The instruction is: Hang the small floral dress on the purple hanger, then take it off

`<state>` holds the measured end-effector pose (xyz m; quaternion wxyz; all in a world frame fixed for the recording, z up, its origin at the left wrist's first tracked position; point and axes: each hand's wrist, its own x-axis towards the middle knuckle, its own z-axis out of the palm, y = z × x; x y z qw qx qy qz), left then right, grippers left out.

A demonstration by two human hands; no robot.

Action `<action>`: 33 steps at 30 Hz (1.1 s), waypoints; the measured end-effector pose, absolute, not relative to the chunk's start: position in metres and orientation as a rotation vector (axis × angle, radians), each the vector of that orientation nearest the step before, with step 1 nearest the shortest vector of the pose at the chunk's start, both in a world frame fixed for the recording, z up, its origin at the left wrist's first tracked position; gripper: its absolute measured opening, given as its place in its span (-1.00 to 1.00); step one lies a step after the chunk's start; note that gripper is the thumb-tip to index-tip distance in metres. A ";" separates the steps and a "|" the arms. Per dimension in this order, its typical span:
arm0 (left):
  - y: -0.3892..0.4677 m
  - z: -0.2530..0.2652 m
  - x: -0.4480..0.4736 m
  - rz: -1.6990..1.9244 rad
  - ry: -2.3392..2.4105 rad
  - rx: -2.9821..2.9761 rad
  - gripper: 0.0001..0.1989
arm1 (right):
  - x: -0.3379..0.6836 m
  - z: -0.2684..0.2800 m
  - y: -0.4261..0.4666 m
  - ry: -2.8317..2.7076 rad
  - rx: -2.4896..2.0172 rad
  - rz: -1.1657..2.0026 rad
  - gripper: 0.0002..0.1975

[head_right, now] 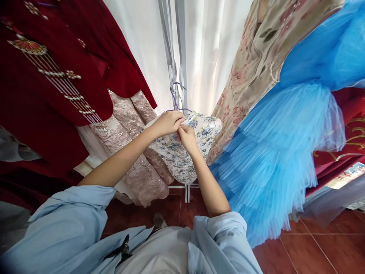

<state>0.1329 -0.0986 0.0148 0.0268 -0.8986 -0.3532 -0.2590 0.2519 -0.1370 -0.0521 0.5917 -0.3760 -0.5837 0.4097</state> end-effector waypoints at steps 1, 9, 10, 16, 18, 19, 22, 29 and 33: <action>-0.096 0.014 0.132 -0.814 -1.062 -2.792 -0.77 | 0.251 -0.052 -0.134 -1.343 -0.869 0.967 -0.67; -0.077 0.043 0.118 -1.085 -1.062 -2.896 -0.72 | 0.251 -0.123 -0.112 -1.278 -1.152 1.188 -0.67; -0.075 0.045 0.117 -1.087 -1.050 -2.901 -0.72 | 0.249 -0.144 -0.120 -1.218 -1.240 1.215 -0.67; -0.077 0.030 0.105 -1.185 -1.000 -2.989 -0.74 | 0.218 -0.273 -0.196 -1.100 -1.419 1.324 -0.58; -0.078 0.025 0.097 -1.375 -1.011 -2.973 -0.79 | 0.212 -0.298 -0.213 -1.068 -1.420 1.351 -0.56; -0.077 0.024 0.091 -1.494 -1.022 -2.949 -0.80 | 0.211 -0.307 -0.218 -1.056 -1.413 1.360 -0.54; -0.063 0.029 0.061 -1.951 -1.120 -2.812 -0.78 | 0.213 -0.322 -0.223 -1.027 -1.355 1.374 -0.46; -0.012 0.021 -0.048 -2.739 -1.990 -2.502 -0.57 | 0.228 -0.358 -0.243 -0.872 -1.356 1.400 -0.39; -0.027 -0.045 -0.059 -3.177 -2.103 -2.112 -0.52 | 0.226 -0.378 -0.265 -0.838 -1.360 1.390 -0.43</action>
